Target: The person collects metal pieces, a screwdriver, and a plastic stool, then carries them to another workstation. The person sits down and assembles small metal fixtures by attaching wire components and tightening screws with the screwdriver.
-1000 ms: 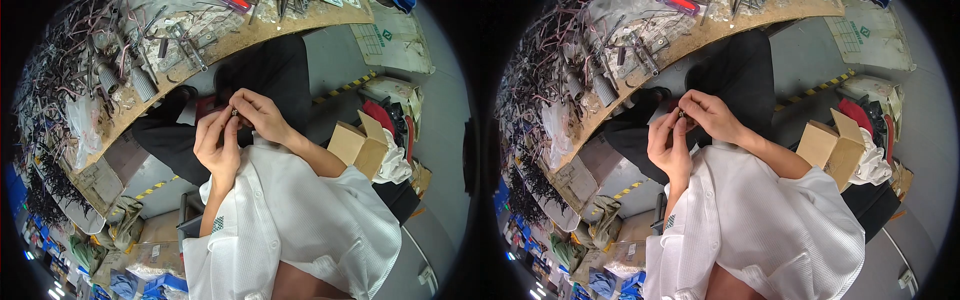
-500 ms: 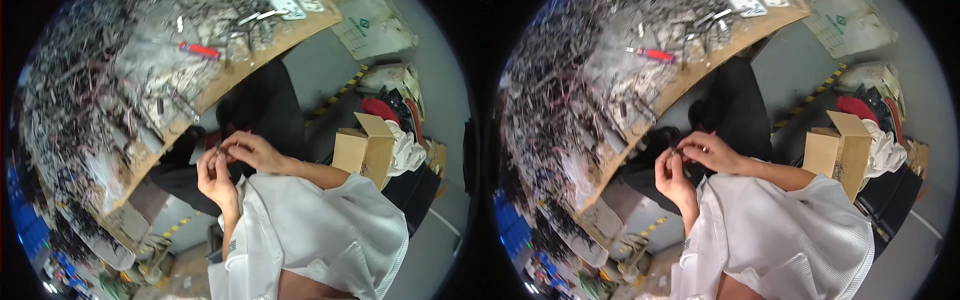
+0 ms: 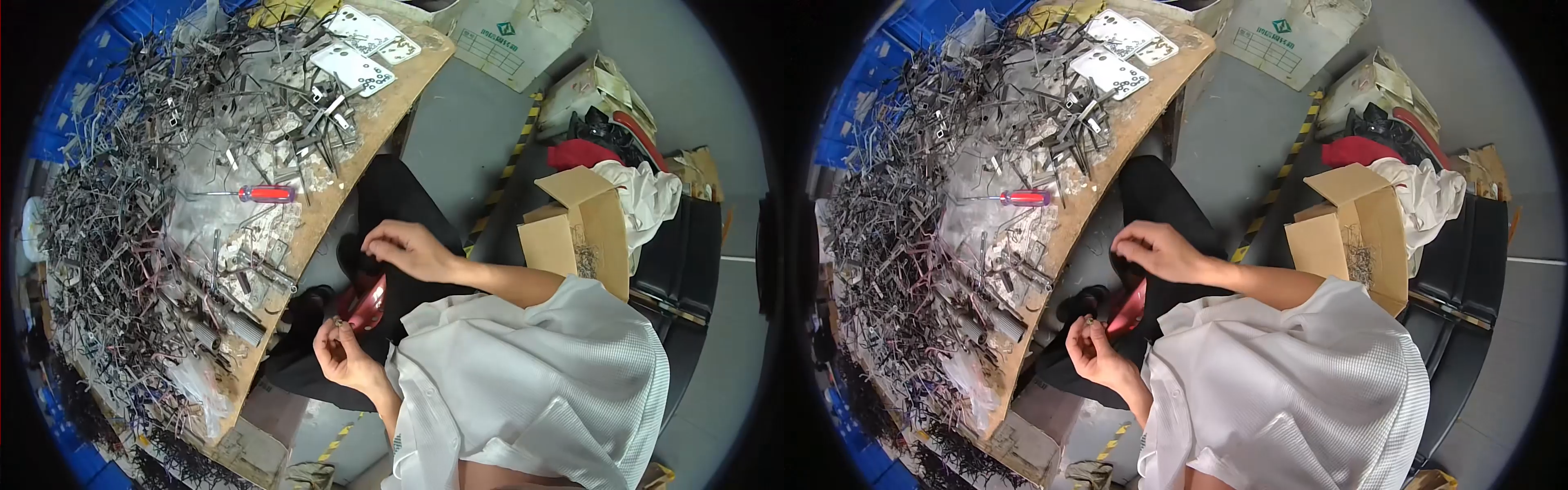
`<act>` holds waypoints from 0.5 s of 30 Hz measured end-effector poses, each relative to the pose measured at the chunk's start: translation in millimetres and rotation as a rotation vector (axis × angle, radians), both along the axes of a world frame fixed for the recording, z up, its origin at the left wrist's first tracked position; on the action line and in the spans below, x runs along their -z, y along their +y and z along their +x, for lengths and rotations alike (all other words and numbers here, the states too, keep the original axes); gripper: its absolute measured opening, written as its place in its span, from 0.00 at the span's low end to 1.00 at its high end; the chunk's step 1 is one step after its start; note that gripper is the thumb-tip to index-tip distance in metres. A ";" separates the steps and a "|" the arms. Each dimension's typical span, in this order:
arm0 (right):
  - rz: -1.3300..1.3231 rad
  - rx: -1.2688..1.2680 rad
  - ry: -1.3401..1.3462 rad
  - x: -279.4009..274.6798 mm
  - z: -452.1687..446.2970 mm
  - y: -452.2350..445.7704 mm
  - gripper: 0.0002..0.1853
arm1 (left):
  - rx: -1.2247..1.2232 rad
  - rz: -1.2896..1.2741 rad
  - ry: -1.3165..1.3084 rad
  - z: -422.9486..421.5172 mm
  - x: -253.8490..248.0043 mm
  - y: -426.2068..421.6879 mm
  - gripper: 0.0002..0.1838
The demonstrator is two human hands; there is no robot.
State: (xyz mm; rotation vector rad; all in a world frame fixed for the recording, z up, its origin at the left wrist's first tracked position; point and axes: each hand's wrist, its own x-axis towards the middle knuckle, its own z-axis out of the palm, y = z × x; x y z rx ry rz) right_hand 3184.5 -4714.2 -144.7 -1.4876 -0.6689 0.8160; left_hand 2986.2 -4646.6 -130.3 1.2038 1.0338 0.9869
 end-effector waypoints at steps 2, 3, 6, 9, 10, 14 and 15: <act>-0.014 0.085 0.072 -1.8 13.3 -4.3 0.09 | 0.038 0.017 0.042 1.3 0.0 -2.1 0.12; -0.008 0.111 0.070 0.3 13.1 -4.2 0.09 | 0.064 0.022 0.040 -0.6 1.8 -2.1 0.12; -0.007 0.193 -0.005 4.9 22.1 -22.5 0.10 | 0.022 0.002 0.113 2.5 13.3 -5.7 0.12; -0.172 0.287 -0.046 -5.9 20.5 -69.2 0.13 | 0.096 -0.047 0.016 9.3 16.2 -6.9 0.13; -0.199 0.375 -0.100 -7.6 21.0 -87.4 0.14 | 0.158 -0.066 0.029 15.0 13.9 -8.5 0.13; -0.244 0.762 -0.367 4.0 37.1 -166.6 0.15 | 0.241 -0.099 0.099 29.6 0.7 0.1 0.16; -0.024 0.983 -0.506 37.2 51.4 -191.1 0.17 | 0.268 -0.064 0.126 31.9 -0.7 2.5 0.16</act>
